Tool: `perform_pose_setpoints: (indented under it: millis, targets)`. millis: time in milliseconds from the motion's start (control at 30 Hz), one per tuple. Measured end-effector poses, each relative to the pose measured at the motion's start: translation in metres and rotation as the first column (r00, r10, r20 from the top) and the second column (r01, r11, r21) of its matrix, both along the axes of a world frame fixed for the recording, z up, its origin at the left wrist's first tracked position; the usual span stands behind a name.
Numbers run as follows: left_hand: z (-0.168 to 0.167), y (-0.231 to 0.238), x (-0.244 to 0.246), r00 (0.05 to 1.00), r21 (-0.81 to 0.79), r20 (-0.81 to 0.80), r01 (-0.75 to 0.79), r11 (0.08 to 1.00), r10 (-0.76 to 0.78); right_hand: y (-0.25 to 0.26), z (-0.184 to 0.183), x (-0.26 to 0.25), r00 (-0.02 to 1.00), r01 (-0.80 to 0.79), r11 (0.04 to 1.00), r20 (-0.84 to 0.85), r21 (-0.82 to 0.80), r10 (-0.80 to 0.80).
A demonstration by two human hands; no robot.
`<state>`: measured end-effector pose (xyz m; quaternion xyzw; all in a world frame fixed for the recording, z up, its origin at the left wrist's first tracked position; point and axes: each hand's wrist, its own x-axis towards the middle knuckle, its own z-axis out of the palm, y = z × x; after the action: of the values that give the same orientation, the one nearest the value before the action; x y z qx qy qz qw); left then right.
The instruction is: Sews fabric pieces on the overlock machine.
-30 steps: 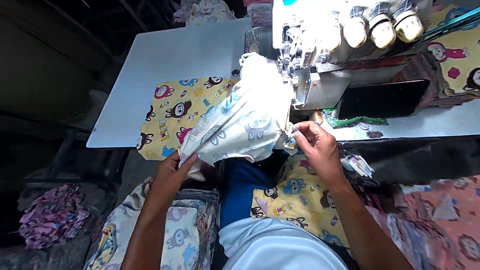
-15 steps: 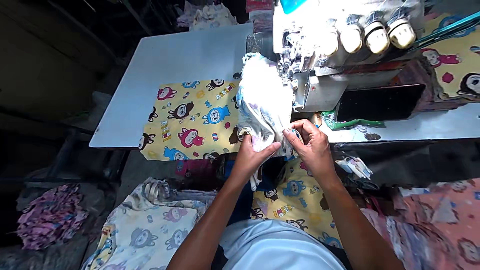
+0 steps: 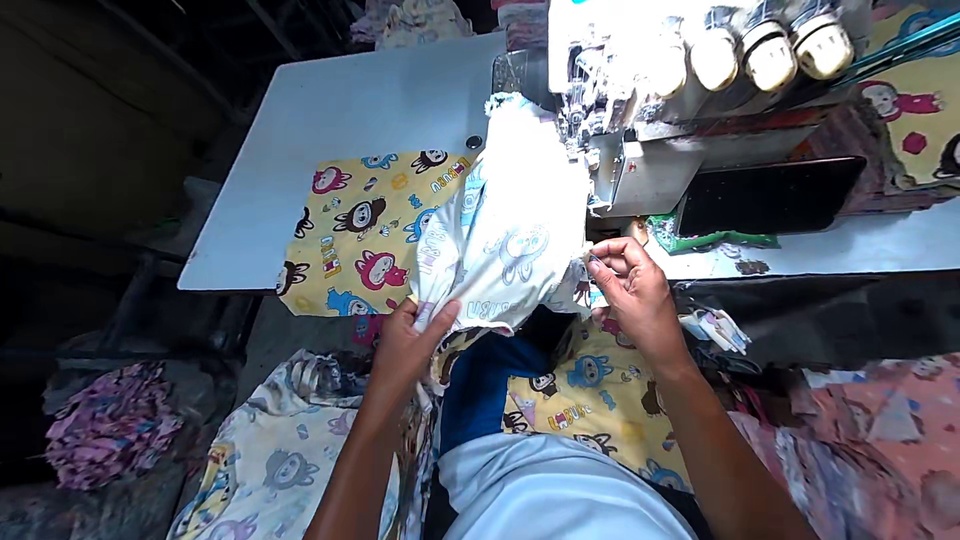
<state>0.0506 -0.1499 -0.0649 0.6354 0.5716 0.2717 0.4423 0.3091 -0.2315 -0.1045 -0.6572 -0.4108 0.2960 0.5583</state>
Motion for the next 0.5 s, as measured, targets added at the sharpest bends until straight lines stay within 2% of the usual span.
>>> perform_pose_setpoints:
  millis: [67,133,167,233,367,500]
  targets:
    - [0.002,0.002,-0.009,0.999,0.011,0.007,-0.034,0.999,0.034,-0.001,-0.005,0.001,0.968,0.087,0.996,0.233,0.036,-0.092]
    - [0.002,0.006,-0.016,0.999,0.046,0.007,-0.052,0.998,0.052,0.001,-0.009,0.002,0.836,0.157,0.978,0.508,0.140,-0.207]
    - [0.001,0.008,-0.019,0.998,0.066,0.011,-0.061,0.996,0.061,0.002,-0.010,0.002,0.772,0.172,0.968,0.584,0.185,-0.249]
    - [0.001,0.012,-0.022,0.996,0.092,0.021,-0.086,0.992,0.084,0.004,-0.010,-0.001,0.716,0.172,0.954,0.634,0.244,-0.291]
    - [0.003,0.013,-0.023,0.994,0.110,0.024,-0.113,0.987,0.111,0.007,-0.012,-0.010,0.693,0.114,0.947,0.659,0.300,-0.292]
    - [0.002,0.017,-0.030,0.993,0.151,0.004,-0.113,0.982,0.114,0.016,-0.015,-0.011,0.612,0.103,0.974,0.759,0.201,-0.222]
